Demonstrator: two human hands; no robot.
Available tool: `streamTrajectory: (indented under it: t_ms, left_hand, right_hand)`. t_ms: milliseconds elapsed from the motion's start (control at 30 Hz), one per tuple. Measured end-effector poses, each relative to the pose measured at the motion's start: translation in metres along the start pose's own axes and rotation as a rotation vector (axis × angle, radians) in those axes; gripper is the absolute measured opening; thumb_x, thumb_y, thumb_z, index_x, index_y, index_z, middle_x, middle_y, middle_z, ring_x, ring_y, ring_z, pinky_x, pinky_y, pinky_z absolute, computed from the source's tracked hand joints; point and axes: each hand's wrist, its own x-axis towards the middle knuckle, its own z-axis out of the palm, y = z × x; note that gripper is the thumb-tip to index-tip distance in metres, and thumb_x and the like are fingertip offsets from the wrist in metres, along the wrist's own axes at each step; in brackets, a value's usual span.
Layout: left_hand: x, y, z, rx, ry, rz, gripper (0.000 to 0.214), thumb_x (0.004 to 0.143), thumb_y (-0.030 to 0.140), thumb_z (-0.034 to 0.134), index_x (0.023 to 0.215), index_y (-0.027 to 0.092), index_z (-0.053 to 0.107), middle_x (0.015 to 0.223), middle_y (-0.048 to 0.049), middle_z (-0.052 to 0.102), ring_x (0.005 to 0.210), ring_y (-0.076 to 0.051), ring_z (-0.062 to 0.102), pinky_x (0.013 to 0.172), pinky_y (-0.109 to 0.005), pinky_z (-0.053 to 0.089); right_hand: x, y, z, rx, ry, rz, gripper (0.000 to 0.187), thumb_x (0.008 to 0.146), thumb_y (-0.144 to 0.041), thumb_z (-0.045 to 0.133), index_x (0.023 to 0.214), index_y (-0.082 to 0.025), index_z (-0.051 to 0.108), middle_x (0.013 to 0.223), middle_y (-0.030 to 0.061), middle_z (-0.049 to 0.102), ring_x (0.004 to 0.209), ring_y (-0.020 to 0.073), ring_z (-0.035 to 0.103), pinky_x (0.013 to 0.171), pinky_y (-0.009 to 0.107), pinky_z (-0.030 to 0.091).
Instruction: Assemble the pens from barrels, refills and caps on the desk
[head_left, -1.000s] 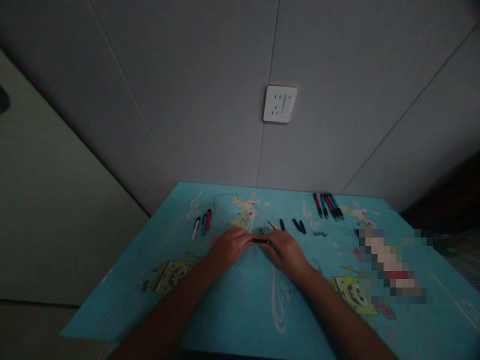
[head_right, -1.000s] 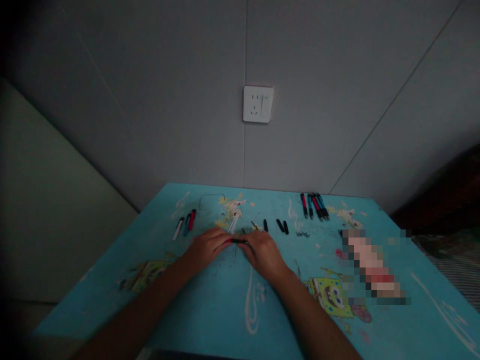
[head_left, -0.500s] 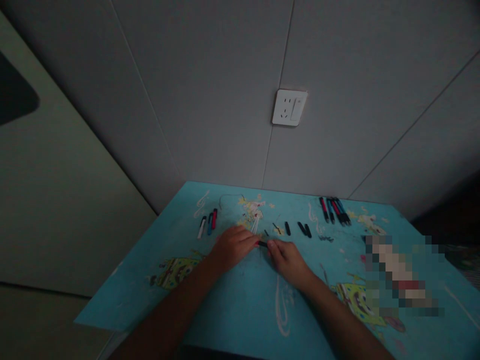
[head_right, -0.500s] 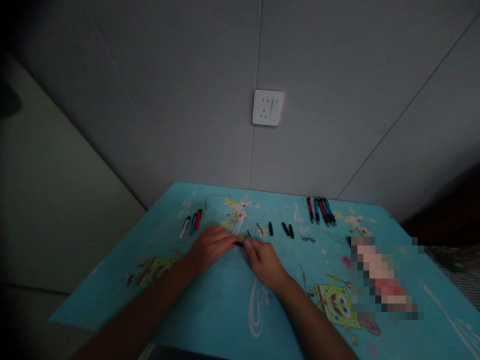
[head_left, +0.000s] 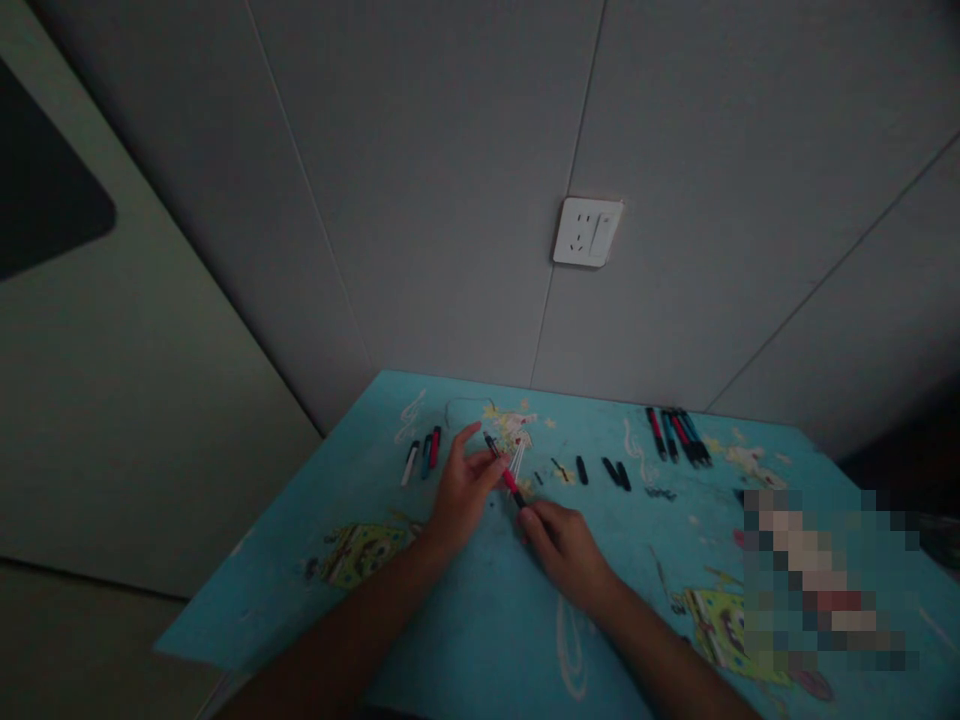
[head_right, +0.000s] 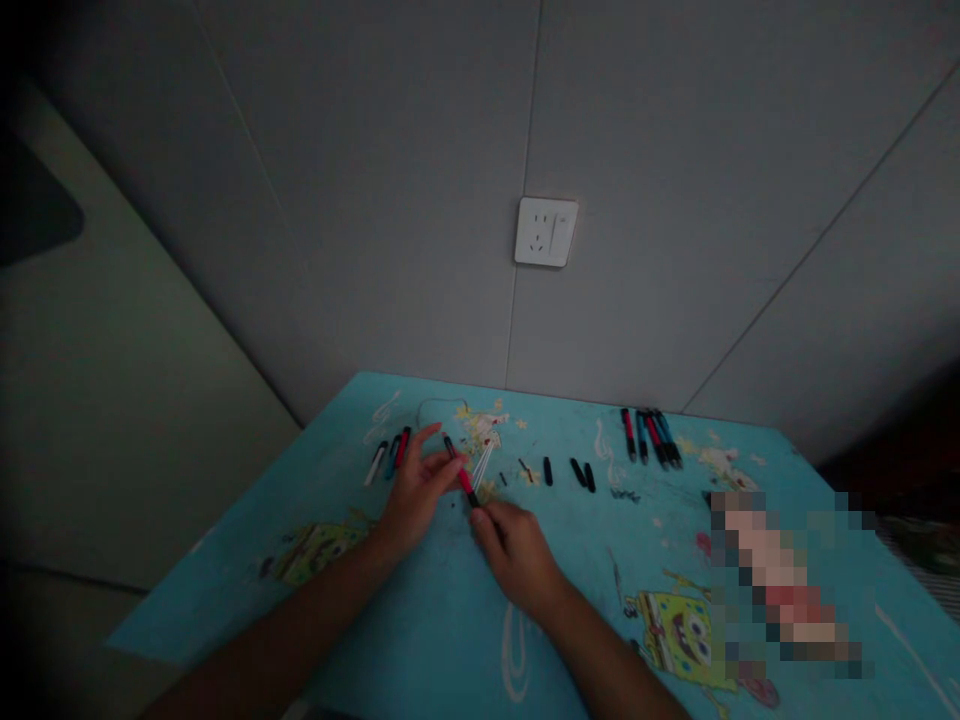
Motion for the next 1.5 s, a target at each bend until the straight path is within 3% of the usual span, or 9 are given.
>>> streamTrajectory:
  t_ms: [200, 500, 667, 800, 933, 1067, 1200, 1333, 1500]
  left_hand:
    - [-0.002, 0.009, 0.001, 0.045, -0.025, 0.043, 0.047, 0.08, 0.03, 0.07, 0.121, 0.022, 0.047, 0.091, -0.0045, 0.071, 0.087, -0.018, 0.068, 0.076, -0.028, 0.054]
    - [-0.001, 0.009, -0.001, 0.037, -0.04, 0.07, 0.043, 0.081, 0.026, 0.068, 0.118, 0.022, 0.046, 0.09, -0.0031, 0.07, 0.087, -0.016, 0.067, 0.077, -0.026, 0.052]
    - [0.005, 0.012, -0.007, 0.038, 0.052, 0.094, 0.051, 0.083, 0.028, 0.067, 0.128, 0.024, 0.044, 0.089, -0.0009, 0.068, 0.08, -0.014, 0.067, 0.075, -0.026, 0.053]
    - [0.008, 0.013, -0.01, 0.034, 0.101, 0.096, 0.052, 0.081, 0.031, 0.069, 0.127, 0.023, 0.045, 0.087, -0.0004, 0.068, 0.071, -0.012, 0.067, 0.072, -0.026, 0.053]
    - [0.009, 0.012, -0.012, 0.035, 0.095, 0.107, 0.051, 0.082, 0.03, 0.068, 0.126, 0.023, 0.045, 0.085, 0.0, 0.068, 0.072, -0.013, 0.066, 0.071, -0.026, 0.053]
    - [0.012, 0.009, -0.014, 0.041, 0.13, 0.128, 0.047, 0.079, 0.031, 0.07, 0.12, 0.021, 0.049, 0.084, -0.0008, 0.068, 0.074, -0.014, 0.066, 0.07, -0.025, 0.053]
    - [0.013, 0.006, -0.016, 0.046, 0.142, 0.129, 0.048, 0.079, 0.031, 0.07, 0.121, 0.021, 0.049, 0.085, -0.0014, 0.069, 0.073, -0.013, 0.066, 0.071, -0.025, 0.052]
    - [0.014, 0.004, -0.017, 0.021, 0.139, 0.121, 0.047, 0.08, 0.029, 0.07, 0.121, 0.022, 0.048, 0.086, -0.0006, 0.069, 0.074, -0.012, 0.066, 0.074, -0.026, 0.052]
    - [0.014, 0.0, -0.017, -0.004, 0.136, 0.121, 0.048, 0.079, 0.029, 0.071, 0.12, 0.023, 0.046, 0.087, -0.0003, 0.067, 0.074, -0.012, 0.066, 0.074, -0.026, 0.053]
  right_hand:
    - [-0.001, 0.004, 0.006, -0.093, -0.04, -0.065, 0.033, 0.1, -0.035, 0.04, 0.075, -0.02, 0.056, 0.071, 0.0009, 0.058, 0.067, 0.0148, 0.054, 0.066, 0.026, 0.04]
    - [-0.002, -0.001, 0.004, -0.088, -0.044, -0.07, 0.033, 0.099, -0.036, 0.041, 0.077, -0.02, 0.059, 0.073, 0.0017, 0.06, 0.069, 0.0155, 0.056, 0.068, 0.026, 0.042]
    - [0.002, 0.003, -0.006, -0.127, 0.073, -0.037, 0.035, 0.101, -0.036, 0.036, 0.085, -0.02, 0.062, 0.079, 0.0041, 0.064, 0.075, 0.0175, 0.06, 0.072, 0.028, 0.043]
    - [0.008, 0.023, -0.022, -0.364, 0.233, 0.037, 0.033, 0.099, -0.035, 0.039, 0.09, -0.018, 0.066, 0.085, 0.0088, 0.067, 0.078, 0.0206, 0.06, 0.075, 0.031, 0.042]
    - [0.01, 0.04, -0.047, -0.584, 0.3, 0.101, 0.031, 0.097, -0.034, 0.041, 0.095, -0.018, 0.068, 0.088, 0.0107, 0.07, 0.08, 0.0224, 0.062, 0.075, 0.032, 0.043]
    - [0.004, 0.051, -0.086, -0.771, 0.372, 0.197, 0.03, 0.095, -0.032, 0.043, 0.097, -0.018, 0.07, 0.089, 0.0116, 0.071, 0.084, 0.0237, 0.064, 0.077, 0.032, 0.043]
    - [-0.01, 0.072, -0.133, -0.847, 0.462, 0.432, 0.029, 0.091, -0.037, 0.049, 0.099, -0.019, 0.07, 0.089, 0.012, 0.072, 0.079, 0.0245, 0.066, 0.067, 0.032, 0.042]
    - [-0.021, 0.097, -0.158, -0.772, 0.348, 0.573, 0.029, 0.085, -0.044, 0.056, 0.087, -0.02, 0.072, 0.081, 0.0099, 0.072, 0.071, 0.0232, 0.066, 0.059, 0.03, 0.039]
    - [-0.024, 0.108, -0.153, -0.77, 0.241, 0.555, 0.025, 0.08, -0.04, 0.064, 0.094, -0.021, 0.071, 0.082, 0.0084, 0.071, 0.072, 0.0222, 0.066, 0.06, 0.029, 0.04]
